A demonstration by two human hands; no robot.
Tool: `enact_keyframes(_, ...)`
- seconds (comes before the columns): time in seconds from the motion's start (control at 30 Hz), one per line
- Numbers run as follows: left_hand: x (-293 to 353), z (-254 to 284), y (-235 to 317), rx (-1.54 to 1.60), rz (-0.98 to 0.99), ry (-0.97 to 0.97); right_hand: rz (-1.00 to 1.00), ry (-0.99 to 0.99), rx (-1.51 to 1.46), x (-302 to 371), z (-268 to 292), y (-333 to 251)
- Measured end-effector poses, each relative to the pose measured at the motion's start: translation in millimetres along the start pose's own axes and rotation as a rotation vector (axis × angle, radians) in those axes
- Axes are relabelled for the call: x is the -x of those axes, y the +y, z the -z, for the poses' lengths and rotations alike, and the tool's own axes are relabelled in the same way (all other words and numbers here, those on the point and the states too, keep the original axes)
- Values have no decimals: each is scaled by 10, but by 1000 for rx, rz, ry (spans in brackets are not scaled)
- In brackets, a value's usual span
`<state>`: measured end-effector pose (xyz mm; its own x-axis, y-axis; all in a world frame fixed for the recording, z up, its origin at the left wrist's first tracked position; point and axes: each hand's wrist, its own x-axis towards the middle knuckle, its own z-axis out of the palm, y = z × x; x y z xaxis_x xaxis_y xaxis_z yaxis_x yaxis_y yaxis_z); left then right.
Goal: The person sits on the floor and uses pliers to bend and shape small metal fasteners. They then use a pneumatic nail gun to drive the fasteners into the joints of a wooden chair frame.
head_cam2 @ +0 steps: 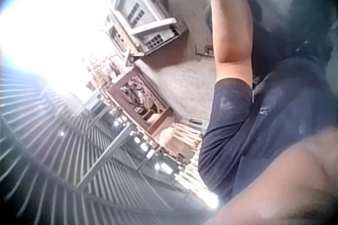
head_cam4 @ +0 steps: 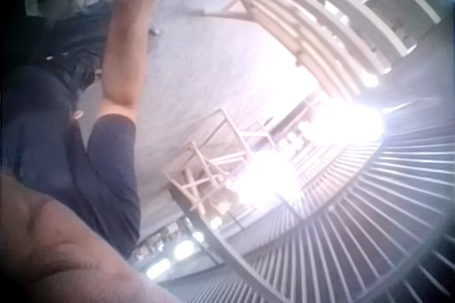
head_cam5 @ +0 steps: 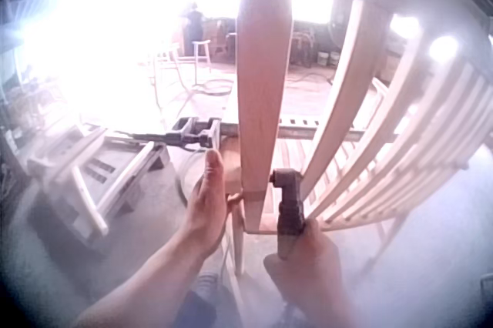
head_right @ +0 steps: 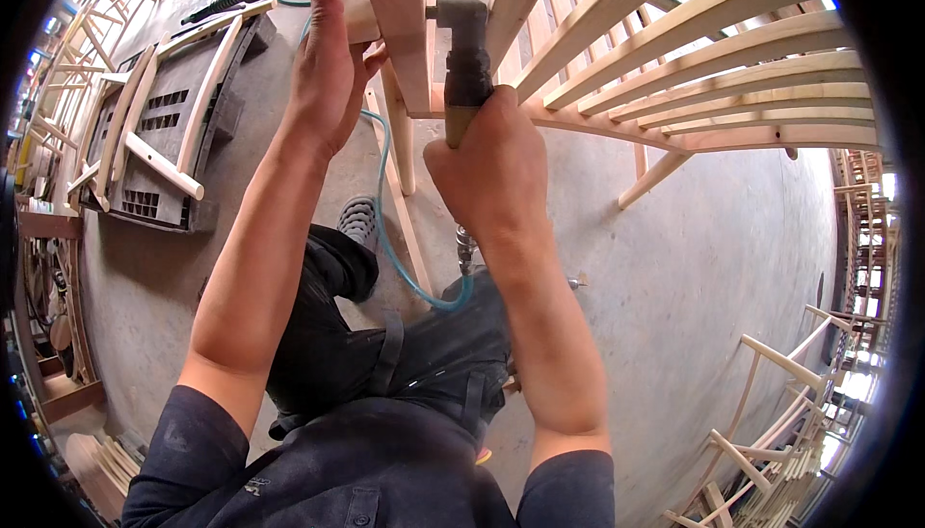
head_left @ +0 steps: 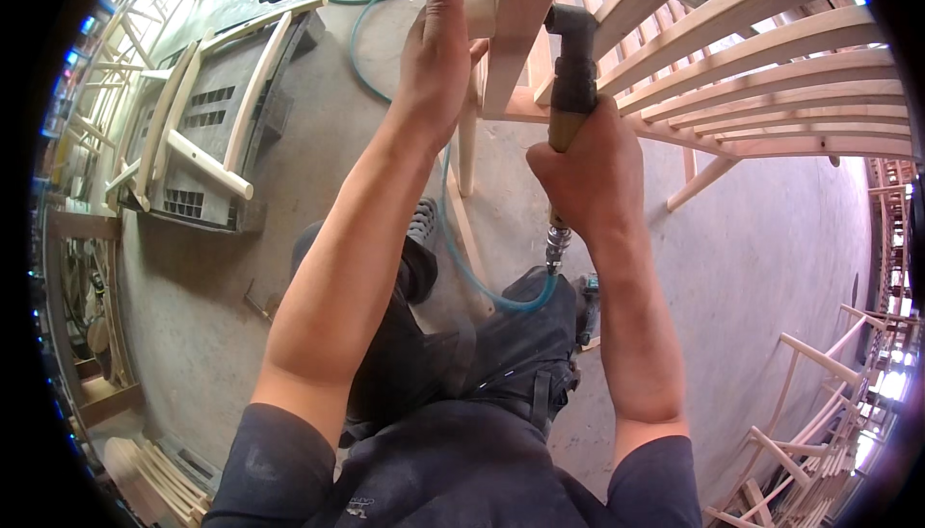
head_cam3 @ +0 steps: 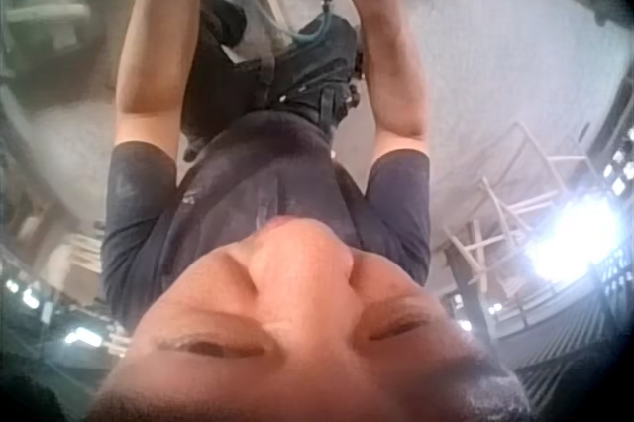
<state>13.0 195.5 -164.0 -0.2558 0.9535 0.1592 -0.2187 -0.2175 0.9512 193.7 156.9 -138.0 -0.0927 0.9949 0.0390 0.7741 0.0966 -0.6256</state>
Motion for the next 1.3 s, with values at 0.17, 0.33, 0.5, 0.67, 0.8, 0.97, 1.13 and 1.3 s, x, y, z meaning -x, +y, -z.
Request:
enact_keyframes(0.17, 12, -36, 16, 20, -13, -15, -13, -2, 14, -4, -18, 7)
enact_keyframes(0.33, -10, -16, -5, -1, -47, -7, -9, -11, 15, -1, -10, -25)
enact_keyframes(0.5, 21, -16, 25, 123, 30, -19, -28, -16, -76, -4, -28, -4)
enact_keyframes(0.67, -98, 121, 91, 250, 93, -181, -3, 47, -259, -23, -182, 108)
enact_keyframes(0.8, -222, 126, 88, 313, 157, -195, 18, 87, -559, -24, -358, 185)
enact_keyframes(0.97, -258, 67, 85, 487, 154, -214, -21, 44, -526, -38, -342, 141)
enact_keyframes(1.13, -249, 49, 105, 507, 150, -340, 12, 18, -429, -21, -197, 108)
enact_keyframes(1.3, -275, 158, 48, 720, 199, -441, -9, -15, -343, -43, -182, 75)
